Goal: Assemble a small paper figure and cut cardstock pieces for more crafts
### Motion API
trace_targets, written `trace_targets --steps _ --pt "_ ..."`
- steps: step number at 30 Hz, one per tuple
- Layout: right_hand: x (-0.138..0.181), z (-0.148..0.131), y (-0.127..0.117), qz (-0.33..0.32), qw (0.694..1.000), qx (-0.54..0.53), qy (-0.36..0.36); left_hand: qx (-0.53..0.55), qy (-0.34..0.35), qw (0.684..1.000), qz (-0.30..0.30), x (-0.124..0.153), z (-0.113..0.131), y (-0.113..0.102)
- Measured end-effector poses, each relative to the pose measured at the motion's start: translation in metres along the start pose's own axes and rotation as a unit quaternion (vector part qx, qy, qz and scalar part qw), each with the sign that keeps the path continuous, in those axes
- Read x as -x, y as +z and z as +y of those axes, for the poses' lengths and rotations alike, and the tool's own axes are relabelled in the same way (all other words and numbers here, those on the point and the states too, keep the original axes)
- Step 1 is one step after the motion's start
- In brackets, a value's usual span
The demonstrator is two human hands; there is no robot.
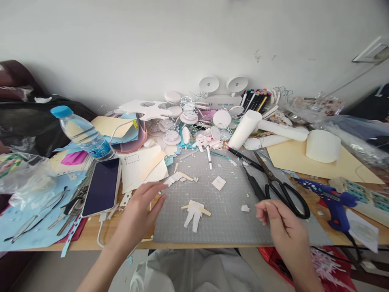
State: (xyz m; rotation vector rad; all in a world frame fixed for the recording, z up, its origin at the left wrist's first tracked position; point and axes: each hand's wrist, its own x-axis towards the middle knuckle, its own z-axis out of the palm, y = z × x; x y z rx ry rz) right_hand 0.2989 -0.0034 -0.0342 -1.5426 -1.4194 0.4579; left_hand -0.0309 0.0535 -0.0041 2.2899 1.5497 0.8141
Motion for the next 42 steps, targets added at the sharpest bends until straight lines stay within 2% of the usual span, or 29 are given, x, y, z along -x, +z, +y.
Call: trace_targets --steps 3,7,10,13,15,17,20,22,24,26,28,29,31,32,33,35,37,39,42 --pt "0.001 0.003 0.003 -0.013 1.000 0.001 -0.016 -0.069 0.005 0.997 -0.045 -0.027 -0.010 0.021" --pt "0.008 0.009 -0.005 -0.004 0.996 0.070 -0.062 -0.063 -0.004 0.996 -0.066 -0.049 -0.021 0.035" --pt "0.014 0.012 -0.013 0.010 0.992 0.106 -0.070 -0.025 -0.022 0.997 -0.064 -0.051 -0.023 0.028" --pt "0.015 0.010 -0.013 0.020 0.995 0.098 -0.027 0.039 -0.049 0.995 -0.072 -0.044 -0.013 0.012" --pt "0.013 0.004 -0.008 0.009 0.998 0.064 -0.004 0.108 -0.068 0.986 -0.105 -0.038 -0.002 0.002" --pt "0.011 -0.007 0.001 -0.023 1.000 0.015 0.009 0.236 -0.098 0.955 -0.152 -0.031 0.011 -0.004" --pt "0.008 -0.029 0.021 -0.093 0.993 -0.075 0.020 0.427 -0.133 0.869 -0.212 -0.024 0.031 -0.006" --pt "0.006 -0.045 0.035 -0.144 0.979 -0.142 0.031 0.477 -0.129 0.834 -0.246 -0.020 0.044 -0.004" --pt "0.004 -0.058 0.046 -0.206 0.957 -0.202 0.038 0.484 -0.115 0.823 -0.273 -0.017 0.054 -0.002" --pt "0.001 -0.067 0.051 -0.270 0.933 -0.235 0.050 0.454 -0.096 0.838 -0.287 -0.015 0.059 0.001" --pt "-0.004 -0.070 0.051 -0.295 0.924 -0.234 0.069 0.397 -0.071 0.870 -0.282 -0.015 0.055 0.003" --pt "-0.007 -0.067 0.049 -0.282 0.930 -0.225 0.077 0.355 -0.054 0.894 -0.266 -0.017 0.050 0.003" --pt "-0.020 -0.056 0.043 -0.215 0.955 -0.185 0.086 0.213 -0.011 0.957 -0.198 -0.024 0.032 0.005" --pt "-0.029 -0.047 0.041 -0.166 0.970 -0.154 0.084 0.114 0.013 0.982 -0.147 -0.030 0.020 0.005" --pt "-0.039 -0.037 0.038 -0.121 0.983 -0.114 0.078 -0.018 0.040 0.995 -0.089 -0.036 0.008 0.006" --pt "-0.061 -0.016 0.036 -0.035 0.998 -0.025 0.052 -0.100 0.042 0.993 -0.041 -0.049 -0.015 0.008" --pt "-0.079 0.002 0.036 -0.011 0.999 0.004 0.046 -0.144 0.054 0.988 -0.027 -0.060 -0.030 0.012" --pt "-0.088 0.011 0.037 0.012 0.999 0.032 0.030 -0.162 0.092 0.981 -0.053 -0.067 -0.034 0.019" --pt "-0.085 0.009 0.035 0.069 0.993 0.090 -0.045 -0.163 0.160 0.967 -0.116 -0.073 -0.030 0.033"
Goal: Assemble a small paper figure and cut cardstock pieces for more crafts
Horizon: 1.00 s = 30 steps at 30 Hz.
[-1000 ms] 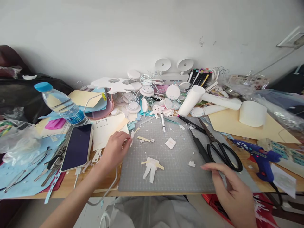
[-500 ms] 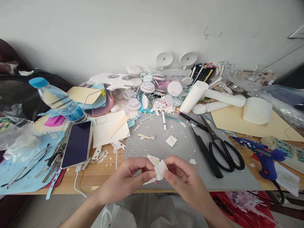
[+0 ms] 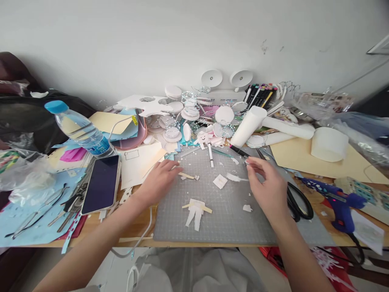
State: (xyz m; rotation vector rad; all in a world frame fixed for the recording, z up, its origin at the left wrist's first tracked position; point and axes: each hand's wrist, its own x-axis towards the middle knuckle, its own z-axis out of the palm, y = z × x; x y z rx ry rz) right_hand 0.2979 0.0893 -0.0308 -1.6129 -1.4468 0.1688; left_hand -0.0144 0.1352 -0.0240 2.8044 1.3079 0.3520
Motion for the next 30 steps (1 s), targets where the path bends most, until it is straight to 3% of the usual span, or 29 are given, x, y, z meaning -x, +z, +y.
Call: trace_targets --steps 5,11,16,18,21,23,27,30 --pt "0.013 -0.021 -0.012 0.008 0.997 0.015 -0.079 0.001 0.029 0.999 -0.020 -0.016 0.003 0.012" --pt "0.010 -0.036 -0.006 -0.078 0.992 -0.095 -0.025 0.073 -0.006 0.997 0.012 -0.019 -0.004 0.010" --pt "0.003 -0.048 0.011 -0.152 0.972 -0.174 -0.040 0.203 -0.075 0.974 0.066 -0.012 0.018 -0.009" --pt "0.002 -0.054 0.021 -0.217 0.945 -0.243 -0.012 0.270 -0.087 0.956 0.068 -0.009 0.032 -0.016" --pt "0.004 -0.062 0.035 -0.324 0.874 -0.360 0.042 0.350 -0.091 0.930 0.061 -0.008 0.049 -0.018" --pt "0.005 -0.064 0.043 -0.357 0.847 -0.389 0.058 0.386 -0.090 0.917 0.049 -0.008 0.055 -0.013" --pt "0.005 -0.057 0.050 -0.337 0.868 -0.357 0.077 0.429 -0.097 0.898 0.029 -0.006 0.053 -0.001" --pt "0.004 -0.046 0.049 -0.310 0.868 -0.367 0.126 0.397 -0.082 0.914 -0.010 -0.002 0.048 0.002"
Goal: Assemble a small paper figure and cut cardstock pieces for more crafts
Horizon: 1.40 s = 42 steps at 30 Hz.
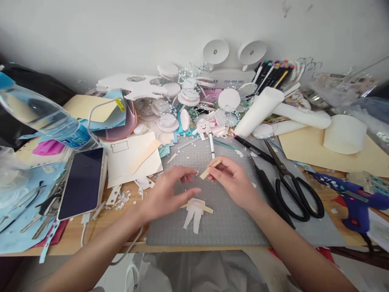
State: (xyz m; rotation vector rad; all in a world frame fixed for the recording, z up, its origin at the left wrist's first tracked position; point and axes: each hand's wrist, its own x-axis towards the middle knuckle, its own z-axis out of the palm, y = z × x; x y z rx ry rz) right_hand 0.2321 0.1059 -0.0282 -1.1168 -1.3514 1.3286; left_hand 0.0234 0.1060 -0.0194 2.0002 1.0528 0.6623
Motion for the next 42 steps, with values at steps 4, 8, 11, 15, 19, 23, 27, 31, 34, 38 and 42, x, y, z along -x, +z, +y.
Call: trace_targets --steps 4,8,11,15,19,23,27,31,34,38,42 --pt "0.003 0.002 -0.004 0.021 0.999 -0.017 0.017 -0.116 0.018 0.987 -0.111 0.003 -0.002 -0.005" --pt "0.005 -0.002 0.000 0.004 1.000 -0.011 0.021 -0.174 0.013 0.971 -0.161 0.004 -0.002 -0.006" --pt "0.006 -0.005 0.003 -0.011 0.999 -0.008 0.030 -0.160 0.021 0.972 -0.169 0.005 -0.002 -0.004" --pt "0.007 -0.006 0.003 -0.053 0.998 0.005 0.040 -0.123 0.018 0.978 -0.167 0.006 -0.002 -0.001" --pt "0.008 -0.008 0.003 -0.109 0.992 0.023 0.058 -0.109 -0.014 0.982 -0.156 0.008 -0.001 0.001" --pt "0.008 -0.009 0.005 -0.134 0.988 0.012 0.078 -0.066 -0.039 0.987 -0.143 0.010 0.000 0.002" --pt "0.009 -0.009 0.007 -0.136 0.986 -0.008 0.099 0.059 -0.085 0.987 -0.125 0.010 0.002 0.002" --pt "0.010 -0.010 0.009 -0.124 0.987 -0.032 0.102 0.198 -0.068 0.974 -0.091 0.009 0.004 0.002" --pt "0.012 -0.009 0.008 -0.112 0.988 -0.043 0.093 0.258 -0.074 0.960 -0.079 0.009 0.004 0.003" --pt "0.015 -0.006 0.007 -0.090 0.994 -0.021 0.061 0.290 -0.093 0.951 -0.063 0.011 0.003 0.003" --pt "0.017 -0.006 0.009 -0.062 0.998 -0.006 0.030 0.307 -0.109 0.945 -0.041 0.009 0.003 0.003"
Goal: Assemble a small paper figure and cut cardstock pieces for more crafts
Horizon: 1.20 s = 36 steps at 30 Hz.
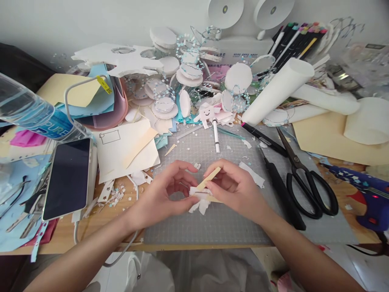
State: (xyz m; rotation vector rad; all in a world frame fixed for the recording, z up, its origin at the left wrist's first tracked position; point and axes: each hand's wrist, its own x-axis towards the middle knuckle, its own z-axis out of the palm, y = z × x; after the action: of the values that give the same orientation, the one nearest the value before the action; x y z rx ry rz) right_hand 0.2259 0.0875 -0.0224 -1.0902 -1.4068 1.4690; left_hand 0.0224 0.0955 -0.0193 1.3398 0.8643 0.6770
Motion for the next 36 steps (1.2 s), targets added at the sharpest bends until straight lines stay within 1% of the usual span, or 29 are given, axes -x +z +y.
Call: trace_targets --steps 4,10,15,19,25,31,33,36 --pt "-0.001 -0.001 0.003 0.007 1.000 0.013 -0.009 0.012 0.009 1.000 0.006 0.000 0.000 0.000" --pt "-0.001 0.003 0.001 0.007 1.000 0.011 -0.027 0.053 0.003 0.999 0.000 0.001 0.002 -0.002" --pt "0.000 0.005 0.000 0.014 1.000 0.000 -0.014 0.103 -0.013 0.994 -0.014 0.000 0.009 -0.004" --pt "0.001 0.007 0.001 0.006 1.000 0.008 -0.018 0.092 -0.022 0.995 0.011 -0.002 0.010 -0.005" --pt "0.003 0.010 0.002 -0.010 0.999 0.029 -0.035 0.094 -0.058 0.994 0.009 -0.004 0.007 -0.002" --pt "0.003 0.009 0.004 -0.024 0.998 0.043 -0.038 0.074 -0.083 0.993 0.027 -0.005 0.006 0.000" --pt "0.002 0.007 0.003 -0.004 0.999 0.027 -0.041 0.065 -0.081 0.994 0.037 -0.006 0.006 -0.001" --pt "0.000 0.005 -0.003 0.062 0.997 -0.017 -0.049 0.055 -0.079 0.994 0.051 -0.006 0.006 -0.002"
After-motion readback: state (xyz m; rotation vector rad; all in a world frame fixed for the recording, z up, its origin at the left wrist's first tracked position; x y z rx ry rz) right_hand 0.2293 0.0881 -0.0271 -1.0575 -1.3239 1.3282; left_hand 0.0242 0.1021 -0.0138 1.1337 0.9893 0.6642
